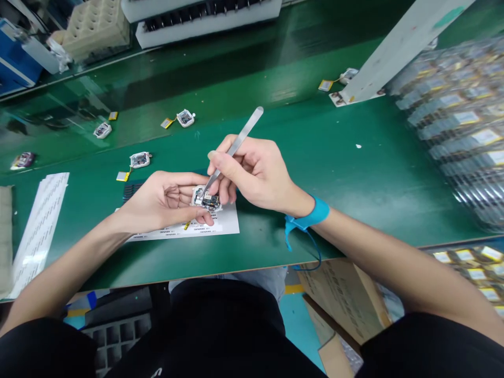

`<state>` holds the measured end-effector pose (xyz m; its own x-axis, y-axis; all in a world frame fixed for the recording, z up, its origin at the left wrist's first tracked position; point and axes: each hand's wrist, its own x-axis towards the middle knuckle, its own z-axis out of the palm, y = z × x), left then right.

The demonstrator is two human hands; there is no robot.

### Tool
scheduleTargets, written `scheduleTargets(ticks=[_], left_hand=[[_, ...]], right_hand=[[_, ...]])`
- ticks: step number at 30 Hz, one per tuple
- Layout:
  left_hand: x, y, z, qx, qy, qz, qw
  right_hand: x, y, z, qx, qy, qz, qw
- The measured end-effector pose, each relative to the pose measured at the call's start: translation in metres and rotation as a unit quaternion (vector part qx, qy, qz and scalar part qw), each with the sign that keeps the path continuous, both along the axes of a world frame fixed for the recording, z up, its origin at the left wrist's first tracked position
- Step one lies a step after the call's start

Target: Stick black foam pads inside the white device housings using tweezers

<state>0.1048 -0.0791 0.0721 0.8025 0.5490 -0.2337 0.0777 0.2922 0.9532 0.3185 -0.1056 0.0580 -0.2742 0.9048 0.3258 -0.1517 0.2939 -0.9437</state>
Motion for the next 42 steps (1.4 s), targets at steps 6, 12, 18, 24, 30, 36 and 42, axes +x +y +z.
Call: scheduleTargets(ticks=[6,12,18,24,30,36,42], left_hand=[[-0.0008,-0.0040,0.0005,0.009,-0.010,0.027,1.000],[0.0009,-0.0057,0.0010,0.015,-0.017,0.029,0.999],[0.0016,-0.0063,0.0022,0.018,-0.012,0.027,0.999],[0.0020,-0.0068,0.0033,0.013,-0.006,0.031,0.999],[0.0021,-0.0068,0.0022,0.006,-0.013,0.036,0.999],[0.0012,-0.0054,0.0015,0.019,0.005,0.028,0.999],[0.0026,-0.0080,-0.0029,0.006,0.019,0.034,0.999]], right_hand=[[0.0002,0.0005,-0.0013,0.003,0.003,-0.012,1.000],[-0.0012,0.0003,-0.0003,0.003,-0.005,-0.023,1.000],[-0.0015,0.0009,-0.0015,-0.005,0.005,-0.015,1.000],[-0.0018,0.0014,-0.0024,-0.017,0.020,-0.013,1.000],[-0.0022,0.0003,-0.0012,-0.017,0.007,-0.015,1.000],[-0.0029,-0.0004,-0.0021,-0.020,-0.001,-0.023,1.000],[-0.0032,-0.0024,-0.0009,0.001,-0.027,-0.023,0.999]])
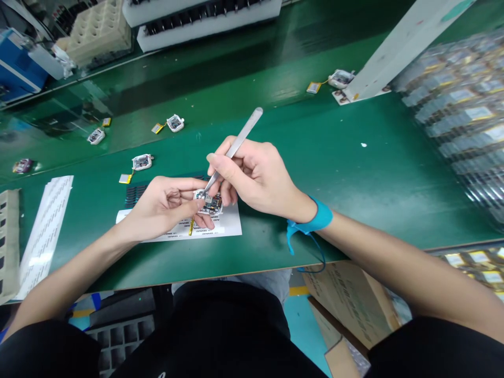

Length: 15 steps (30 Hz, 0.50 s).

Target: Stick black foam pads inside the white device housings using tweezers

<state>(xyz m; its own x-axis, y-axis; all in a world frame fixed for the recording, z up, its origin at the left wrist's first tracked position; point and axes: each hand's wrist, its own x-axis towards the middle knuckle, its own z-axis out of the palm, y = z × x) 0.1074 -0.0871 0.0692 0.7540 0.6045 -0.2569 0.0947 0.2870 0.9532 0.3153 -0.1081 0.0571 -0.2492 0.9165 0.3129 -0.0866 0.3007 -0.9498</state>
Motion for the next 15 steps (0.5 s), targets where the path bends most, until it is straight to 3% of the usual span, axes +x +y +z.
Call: scheduleTargets(ticks=[2,4,7,9,11,13,15], left_hand=[[-0.002,0.001,0.001,0.013,0.019,-0.006,1.000],[-0.005,0.007,0.003,0.041,0.033,0.007,0.999],[-0.013,0.024,0.007,0.102,0.050,0.080,0.990],[-0.019,0.038,0.007,0.138,0.060,0.119,0.981],[-0.023,0.049,0.004,0.158,0.067,0.113,0.979],[-0.026,0.056,-0.001,0.170,0.081,0.064,0.980],[-0.028,0.057,-0.008,0.189,0.103,0.009,0.976]], right_hand=[[0.001,-0.001,0.003,0.030,-0.013,-0.014,0.999],[0.003,0.000,0.006,0.073,-0.020,-0.075,0.994],[0.011,0.006,0.005,0.120,-0.059,-0.173,0.976],[0.017,0.014,-0.002,0.154,-0.146,-0.158,0.964],[0.022,0.022,-0.012,0.189,-0.247,-0.096,0.946],[0.025,0.028,-0.024,0.206,-0.315,-0.050,0.925],[0.027,0.032,-0.033,0.195,-0.329,-0.039,0.923]])
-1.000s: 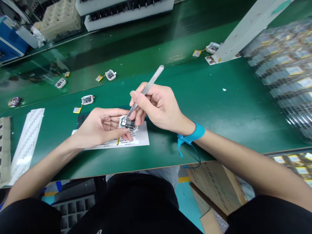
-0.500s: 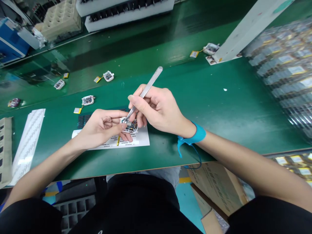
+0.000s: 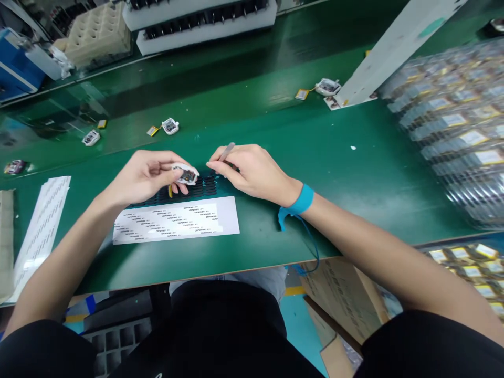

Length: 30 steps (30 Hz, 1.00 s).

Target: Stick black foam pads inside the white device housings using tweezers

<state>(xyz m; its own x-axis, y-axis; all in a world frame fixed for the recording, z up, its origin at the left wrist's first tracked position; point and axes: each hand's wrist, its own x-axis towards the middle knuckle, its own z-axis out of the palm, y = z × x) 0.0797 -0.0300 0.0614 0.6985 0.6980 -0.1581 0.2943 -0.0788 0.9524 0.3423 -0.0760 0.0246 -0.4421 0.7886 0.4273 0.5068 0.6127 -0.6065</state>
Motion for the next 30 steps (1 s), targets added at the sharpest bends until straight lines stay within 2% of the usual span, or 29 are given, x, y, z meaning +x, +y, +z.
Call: scheduleTargets(ticks=[3,6,9,13,18,26,30], left_hand=[[0.001,-0.002,-0.010,0.067,0.043,-0.059,0.995],[0.003,-0.006,-0.016,0.152,0.055,-0.083,0.983],[0.006,-0.008,-0.019,0.187,0.054,-0.092,0.977],[0.008,-0.010,-0.021,0.202,0.052,-0.103,0.972],[0.009,-0.010,-0.023,0.216,0.033,-0.114,0.969],[0.008,-0.007,-0.026,0.184,0.046,-0.103,0.976],[0.005,-0.002,-0.025,0.138,0.036,-0.121,0.982]], right_hand=[[0.001,0.001,-0.005,-0.009,0.003,-0.007,1.000],[0.002,0.000,-0.005,-0.009,0.001,-0.003,1.000],[0.003,0.000,-0.003,-0.015,-0.015,0.007,1.000],[0.007,0.001,0.003,-0.022,-0.029,0.027,0.999],[0.014,0.004,0.011,-0.087,-0.011,0.058,0.994],[0.023,0.008,0.013,-0.115,0.035,0.035,0.992],[0.023,0.006,0.012,-0.121,0.018,0.057,0.991]])
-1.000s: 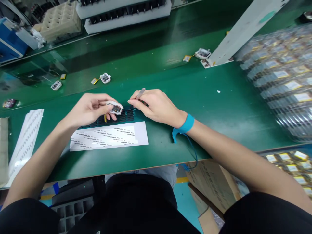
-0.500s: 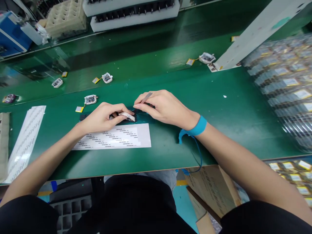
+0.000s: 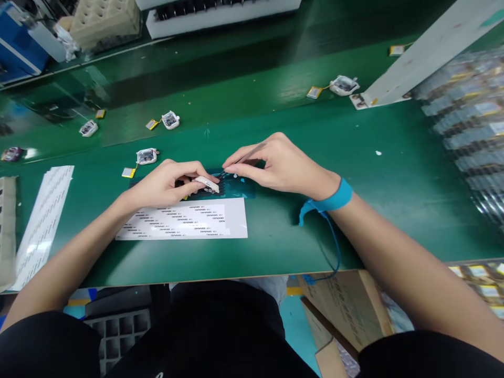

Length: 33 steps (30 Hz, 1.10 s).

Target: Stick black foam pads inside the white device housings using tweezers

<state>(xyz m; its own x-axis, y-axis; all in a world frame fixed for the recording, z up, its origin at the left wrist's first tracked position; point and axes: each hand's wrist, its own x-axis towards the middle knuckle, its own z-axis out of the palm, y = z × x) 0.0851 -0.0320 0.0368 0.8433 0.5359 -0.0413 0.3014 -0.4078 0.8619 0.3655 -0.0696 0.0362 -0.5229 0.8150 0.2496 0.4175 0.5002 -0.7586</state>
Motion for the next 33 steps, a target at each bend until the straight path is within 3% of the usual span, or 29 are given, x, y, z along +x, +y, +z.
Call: scheduleTargets(ticks=[6,11,17,22,25,27,29,31,33], left_hand=[[-0.004,0.005,0.000,-0.038,-0.013,-0.007,0.999],[-0.002,0.003,-0.001,-0.006,-0.007,-0.014,1.000],[0.005,-0.004,-0.009,0.076,0.003,-0.043,0.996],[0.003,-0.008,-0.002,0.103,0.021,-0.046,0.993],[0.000,-0.009,0.012,-0.011,-0.097,-0.060,0.993],[0.000,-0.008,0.020,-0.143,-0.222,0.017,0.964],[0.002,-0.004,0.021,-0.240,-0.300,0.166,0.908],[0.004,0.004,0.015,-0.325,-0.296,0.299,0.847],[0.007,0.010,0.008,-0.414,-0.259,0.365,0.793]], right_hand=[[0.000,0.000,-0.002,0.032,-0.017,-0.017,0.999],[-0.001,0.000,-0.002,0.051,-0.021,0.005,0.998],[-0.002,-0.002,-0.004,0.226,-0.064,0.045,0.971],[0.000,0.004,0.006,0.326,-0.042,-0.043,0.943],[-0.004,0.001,0.012,0.383,-0.078,-0.063,0.918],[-0.008,-0.003,0.012,0.390,-0.126,-0.095,0.907],[-0.010,-0.006,0.009,0.373,-0.156,-0.150,0.902],[-0.012,-0.007,0.006,0.376,-0.145,-0.184,0.897],[-0.014,-0.006,0.004,0.393,-0.125,-0.186,0.892]])
